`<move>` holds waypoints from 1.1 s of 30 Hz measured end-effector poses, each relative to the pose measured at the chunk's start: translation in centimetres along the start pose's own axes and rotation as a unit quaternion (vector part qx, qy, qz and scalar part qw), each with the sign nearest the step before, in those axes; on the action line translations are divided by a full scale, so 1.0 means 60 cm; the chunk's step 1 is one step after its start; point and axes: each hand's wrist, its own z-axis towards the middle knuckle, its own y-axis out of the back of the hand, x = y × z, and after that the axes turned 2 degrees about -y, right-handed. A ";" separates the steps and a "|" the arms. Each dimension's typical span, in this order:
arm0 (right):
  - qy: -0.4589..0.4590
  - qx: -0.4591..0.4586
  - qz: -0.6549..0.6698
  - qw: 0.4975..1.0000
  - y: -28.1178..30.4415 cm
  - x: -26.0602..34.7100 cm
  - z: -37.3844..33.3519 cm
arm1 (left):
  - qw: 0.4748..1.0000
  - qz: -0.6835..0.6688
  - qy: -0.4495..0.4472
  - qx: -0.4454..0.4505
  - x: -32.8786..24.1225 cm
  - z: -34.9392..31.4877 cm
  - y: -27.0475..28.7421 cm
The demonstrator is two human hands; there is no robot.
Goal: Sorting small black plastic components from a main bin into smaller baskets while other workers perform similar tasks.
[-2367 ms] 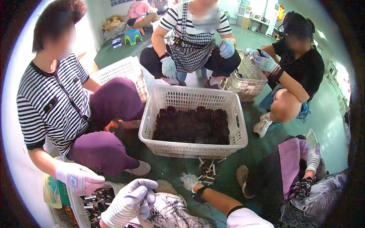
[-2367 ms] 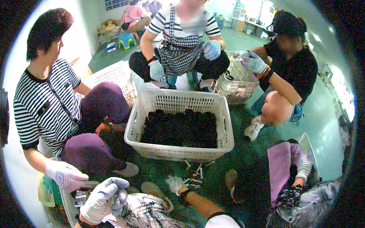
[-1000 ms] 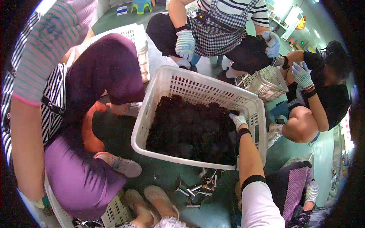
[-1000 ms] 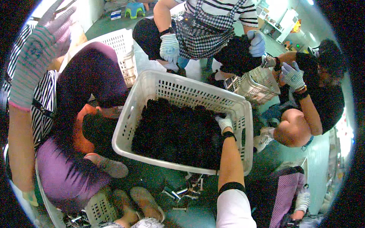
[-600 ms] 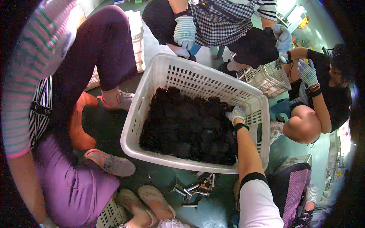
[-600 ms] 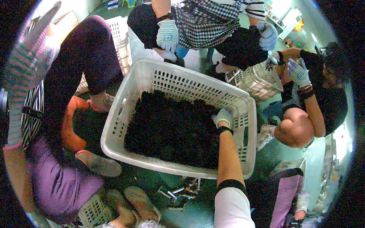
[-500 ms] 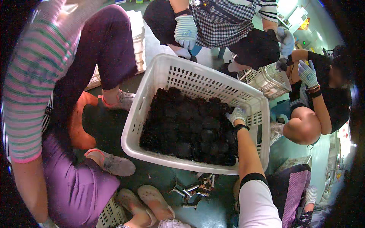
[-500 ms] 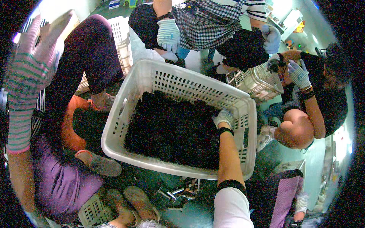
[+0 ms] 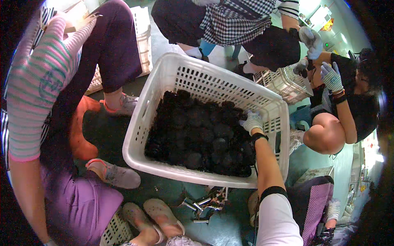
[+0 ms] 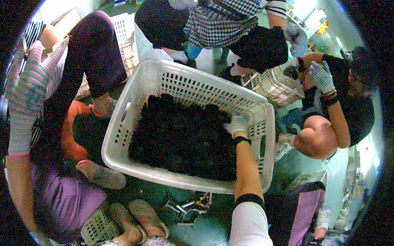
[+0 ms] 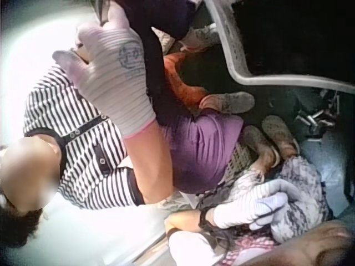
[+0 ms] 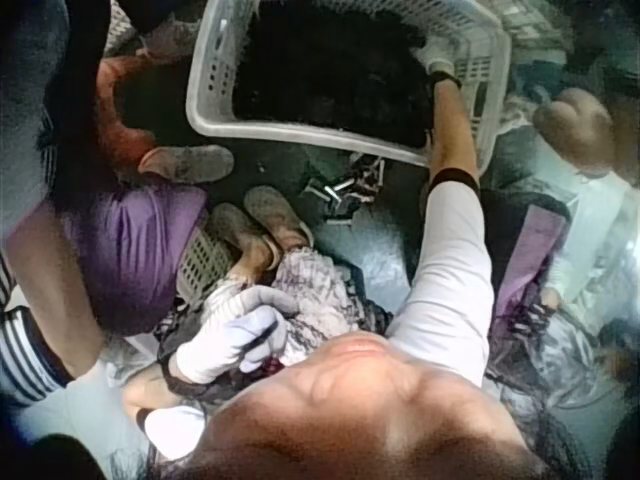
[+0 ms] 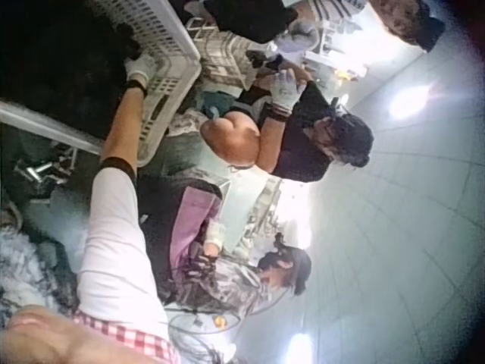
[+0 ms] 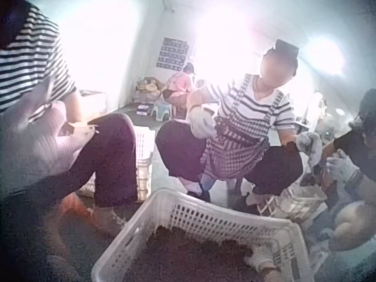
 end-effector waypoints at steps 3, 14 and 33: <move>-0.017 -0.048 0.000 0.999 -0.024 -0.001 0.002 | 1.000 0.006 -0.002 -0.002 -0.004 0.002 -0.001; 0.045 -0.026 0.008 0.999 -0.040 -0.029 0.034 | 0.999 0.030 -0.035 -0.011 -0.031 -0.012 -0.009; 0.059 -0.068 0.596 0.798 0.053 -0.106 -0.158 | 0.975 0.146 -0.160 -0.047 0.053 -0.054 -0.058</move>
